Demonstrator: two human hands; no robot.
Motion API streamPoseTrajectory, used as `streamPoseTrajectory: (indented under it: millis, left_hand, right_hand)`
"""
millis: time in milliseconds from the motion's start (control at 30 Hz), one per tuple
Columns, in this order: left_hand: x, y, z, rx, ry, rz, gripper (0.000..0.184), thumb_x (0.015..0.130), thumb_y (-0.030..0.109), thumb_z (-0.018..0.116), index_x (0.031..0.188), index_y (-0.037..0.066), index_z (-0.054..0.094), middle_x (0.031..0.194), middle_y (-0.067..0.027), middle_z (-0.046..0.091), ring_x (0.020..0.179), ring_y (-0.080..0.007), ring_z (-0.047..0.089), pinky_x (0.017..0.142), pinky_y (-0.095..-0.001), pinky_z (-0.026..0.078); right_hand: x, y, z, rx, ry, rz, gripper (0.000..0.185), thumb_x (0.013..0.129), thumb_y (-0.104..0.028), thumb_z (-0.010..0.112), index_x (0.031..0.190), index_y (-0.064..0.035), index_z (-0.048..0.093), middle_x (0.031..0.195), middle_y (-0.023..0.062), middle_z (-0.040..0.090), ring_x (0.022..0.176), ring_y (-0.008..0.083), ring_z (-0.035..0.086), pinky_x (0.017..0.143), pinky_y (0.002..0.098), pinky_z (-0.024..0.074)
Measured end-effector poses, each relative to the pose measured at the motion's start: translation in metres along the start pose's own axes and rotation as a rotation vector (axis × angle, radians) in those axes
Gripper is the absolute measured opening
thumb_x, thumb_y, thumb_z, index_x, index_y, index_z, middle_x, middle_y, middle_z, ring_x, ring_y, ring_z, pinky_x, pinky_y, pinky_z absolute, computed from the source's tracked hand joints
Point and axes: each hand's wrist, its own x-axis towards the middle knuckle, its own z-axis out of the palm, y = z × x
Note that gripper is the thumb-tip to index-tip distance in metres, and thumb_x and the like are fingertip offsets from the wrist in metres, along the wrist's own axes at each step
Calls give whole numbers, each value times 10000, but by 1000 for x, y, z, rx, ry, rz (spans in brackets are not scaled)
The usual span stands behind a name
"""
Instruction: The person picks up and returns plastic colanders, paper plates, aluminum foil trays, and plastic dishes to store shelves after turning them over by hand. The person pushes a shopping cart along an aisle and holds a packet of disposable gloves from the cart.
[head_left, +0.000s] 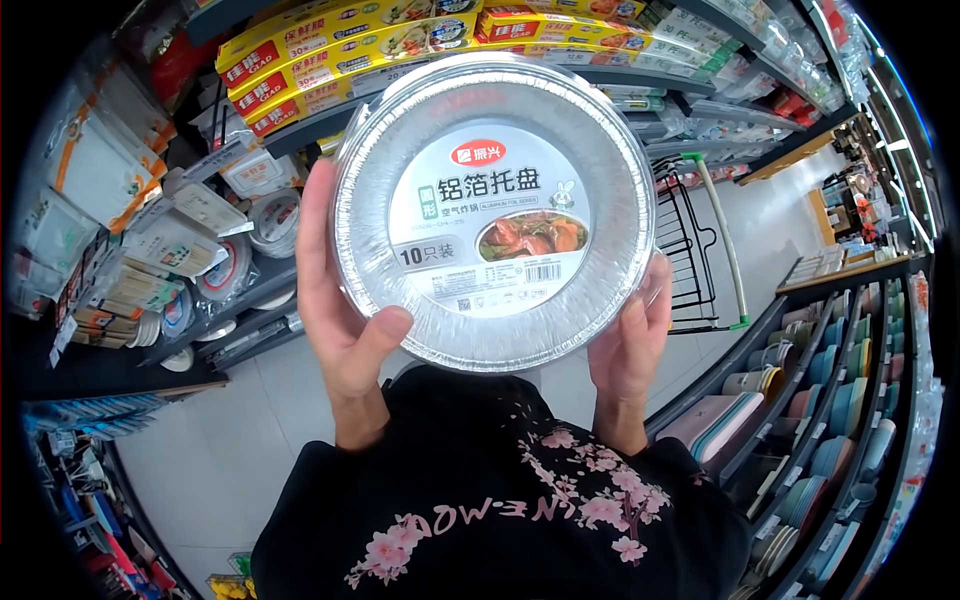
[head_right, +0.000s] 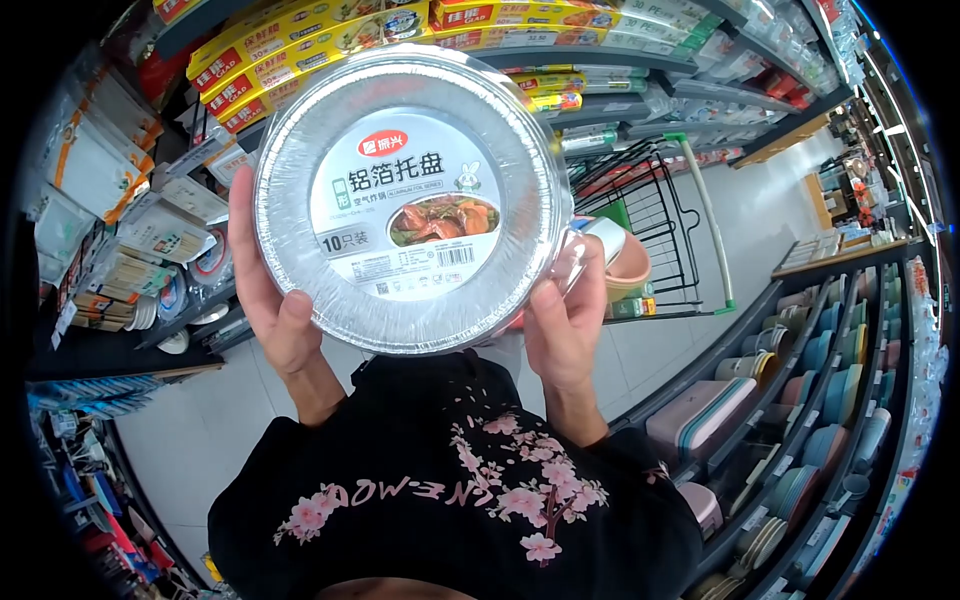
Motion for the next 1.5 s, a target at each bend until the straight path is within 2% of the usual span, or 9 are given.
streamPoseTrajectory:
  millis: [233, 300, 367, 500, 700, 1000, 1067, 1167, 1500]
  left_hand:
    - [1, -2, -3, 25, 10, 10, 966, 766, 223, 715, 1531, -59, 196, 1520, -279, 318, 1404, -327, 386, 1146, -429, 337]
    - [2, -2, -1, 27, 21, -4, 955, 774, 217, 709, 1529, -63, 195, 1518, -280, 321, 1402, -327, 388, 1145, -428, 338]
    - [4, -2, 1, 87, 37, -70, 971, 807, 336, 689, 1534, -57, 181, 1548, -257, 290, 1400, -318, 398, 1151, -414, 337]
    - [4, -5, -3, 82, 30, -69, 954, 814, 310, 677, 1534, -61, 173, 1537, -261, 302, 1392, -322, 407, 1142, -417, 355]
    - [5, -6, -4, 51, 7, -56, 942, 814, 263, 666, 1536, -58, 155, 1512, -274, 327, 1376, -328, 426, 1131, -410, 376]
    - [3, -3, -4, 62, 22, -57, 935, 789, 208, 668, 1537, -48, 170, 1497, -274, 352, 1370, -334, 432, 1127, -420, 382]
    - [3, 1, 0, -4, 86, -65, 905, 752, 73, 670, 1526, -53, 219, 1490, -265, 374, 1357, -314, 448, 1134, -422, 355]
    - [2, 2, -1, -24, 64, -62, 893, 747, 10, 648, 1527, -52, 219, 1487, -254, 383, 1354, -302, 451, 1126, -411, 363]
    - [2, 3, 2, 9, 39, -113, 864, 794, -6, 646, 1534, -34, 201, 1462, -239, 410, 1317, -284, 487, 1070, -378, 429]
  right_hand:
    - [-2, 5, -5, 31, -70, -29, 403, 995, -215, 570, 1306, -16, 407, 1237, 92, 551, 1135, 147, 571, 961, 304, 485]
    - [-3, 2, 1, -32, 31, 8, 410, 1021, -236, 510, 1348, -17, 395, 1260, 100, 551, 1164, 159, 569, 969, 314, 490]
    - [-3, 0, -2, -46, 8, 20, 421, 1030, -248, 483, 1366, -13, 388, 1272, 108, 548, 1177, 170, 567, 978, 325, 490]
    - [-4, 3, 2, -22, 102, 40, 428, 1047, -267, 420, 1377, 5, 395, 1306, 128, 522, 1195, 192, 563, 1005, 354, 485]
    - [-3, 1, -3, -4, 22, 52, 435, 1057, -266, 380, 1377, 29, 396, 1314, 109, 476, 1211, 187, 544, 1026, 362, 471]
    - [-6, 2, -6, -56, 61, 65, 453, 1040, -286, 427, 1364, 31, 447, 1272, 64, 478, 1192, 162, 543, 1009, 317, 458]
    - [-8, 5, -12, -48, 37, 59, 460, 1038, -292, 435, 1360, 35, 450, 1275, 59, 468, 1173, 148, 546, 997, 309, 459]
    - [-10, 5, -13, -55, 18, 42, 474, 1032, -303, 452, 1350, 48, 456, 1276, 49, 448, 1139, 125, 549, 973, 296, 463]
    - [-11, 2, -5, -57, -44, 0, 472, 1032, -308, 461, 1286, 89, 501, 1316, 57, 374, 1230, 136, 512, 1025, 316, 470]
